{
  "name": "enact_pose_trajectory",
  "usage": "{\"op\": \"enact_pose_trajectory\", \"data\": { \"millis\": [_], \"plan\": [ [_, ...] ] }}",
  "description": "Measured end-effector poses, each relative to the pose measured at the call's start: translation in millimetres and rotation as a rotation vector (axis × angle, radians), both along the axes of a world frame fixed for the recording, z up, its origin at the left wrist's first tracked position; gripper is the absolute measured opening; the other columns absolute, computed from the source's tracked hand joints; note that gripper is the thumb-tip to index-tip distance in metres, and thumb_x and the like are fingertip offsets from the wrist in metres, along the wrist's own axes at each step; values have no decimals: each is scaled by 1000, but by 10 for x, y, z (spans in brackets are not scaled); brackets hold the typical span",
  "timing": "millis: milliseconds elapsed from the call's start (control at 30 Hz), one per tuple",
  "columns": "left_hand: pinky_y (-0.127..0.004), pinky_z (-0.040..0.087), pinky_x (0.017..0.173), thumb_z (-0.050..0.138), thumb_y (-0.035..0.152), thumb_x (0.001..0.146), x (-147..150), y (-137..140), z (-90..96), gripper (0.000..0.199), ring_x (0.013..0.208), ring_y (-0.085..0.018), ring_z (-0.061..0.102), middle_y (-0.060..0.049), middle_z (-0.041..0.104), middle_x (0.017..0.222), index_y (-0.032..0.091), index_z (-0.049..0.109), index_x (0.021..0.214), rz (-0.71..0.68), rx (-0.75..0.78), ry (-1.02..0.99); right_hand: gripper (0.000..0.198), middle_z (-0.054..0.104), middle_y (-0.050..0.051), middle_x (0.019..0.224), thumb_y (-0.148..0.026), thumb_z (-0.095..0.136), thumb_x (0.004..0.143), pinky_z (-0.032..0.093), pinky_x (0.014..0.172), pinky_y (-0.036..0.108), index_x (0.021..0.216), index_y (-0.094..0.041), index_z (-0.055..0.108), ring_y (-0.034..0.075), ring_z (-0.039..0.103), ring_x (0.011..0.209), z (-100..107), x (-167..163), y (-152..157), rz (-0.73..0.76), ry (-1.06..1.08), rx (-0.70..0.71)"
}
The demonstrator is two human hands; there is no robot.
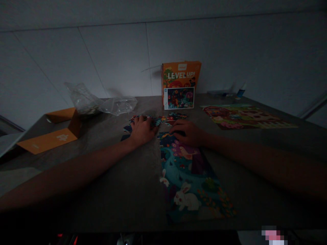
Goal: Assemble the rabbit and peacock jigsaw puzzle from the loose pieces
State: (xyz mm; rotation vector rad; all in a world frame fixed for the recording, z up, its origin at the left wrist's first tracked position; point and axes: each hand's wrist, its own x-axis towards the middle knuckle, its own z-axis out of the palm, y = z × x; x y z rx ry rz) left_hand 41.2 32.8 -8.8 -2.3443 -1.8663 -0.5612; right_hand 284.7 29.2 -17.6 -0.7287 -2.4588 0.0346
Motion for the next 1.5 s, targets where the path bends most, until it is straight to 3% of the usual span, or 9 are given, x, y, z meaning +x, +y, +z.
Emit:
{"op": "enact_pose_trajectory", "data": {
  "millis": [500,633,767,1100,1333,1500],
  "plan": [
    [-61,43,105,59,43,93,3,-7,18,43,129,-43,50,-16,61,137,21,64,129,1,-27,-15,21,70,10,104,-20,57,92,53,89,35,102,-19,75,21,66,99,5,2,8,-12,-27,-1],
    [-63,44,102,56,49,94,20,-10,15,54,133,-46,45,-21,57,137,20,59,140,54,-26,6,21,70,10,105,-19,57,92,52,90,36,103,-18,75,21,66,99,-1,3,14,-4,-21,-1],
    [-66,41,104,53,50,96,28,-1,8,55,137,-48,41,-20,56,141,24,56,144,60,-73,28,21,70,9,103,-18,57,92,52,88,35,101,-19,75,20,65,97,-15,0,21,-1,-7,8],
    [-60,45,100,57,45,95,5,5,9,40,127,-42,48,-17,60,131,26,68,128,16,-19,-3,22,69,10,104,-21,56,93,52,89,37,103,-18,76,22,65,99,12,6,5,-3,-19,-6],
    [-56,41,103,50,39,98,36,-73,63,34,120,-39,52,-17,63,122,20,73,115,-22,106,170,21,70,10,100,-19,57,92,52,87,37,100,-18,76,23,65,96,3,4,14,7,-12,3],
    [-59,37,105,47,32,99,47,-117,115,35,118,-41,55,-21,66,115,12,75,109,-64,110,259,21,70,11,103,-19,57,92,52,89,36,101,-18,76,22,66,98,3,3,3,3,-12,7]
  ]
}}
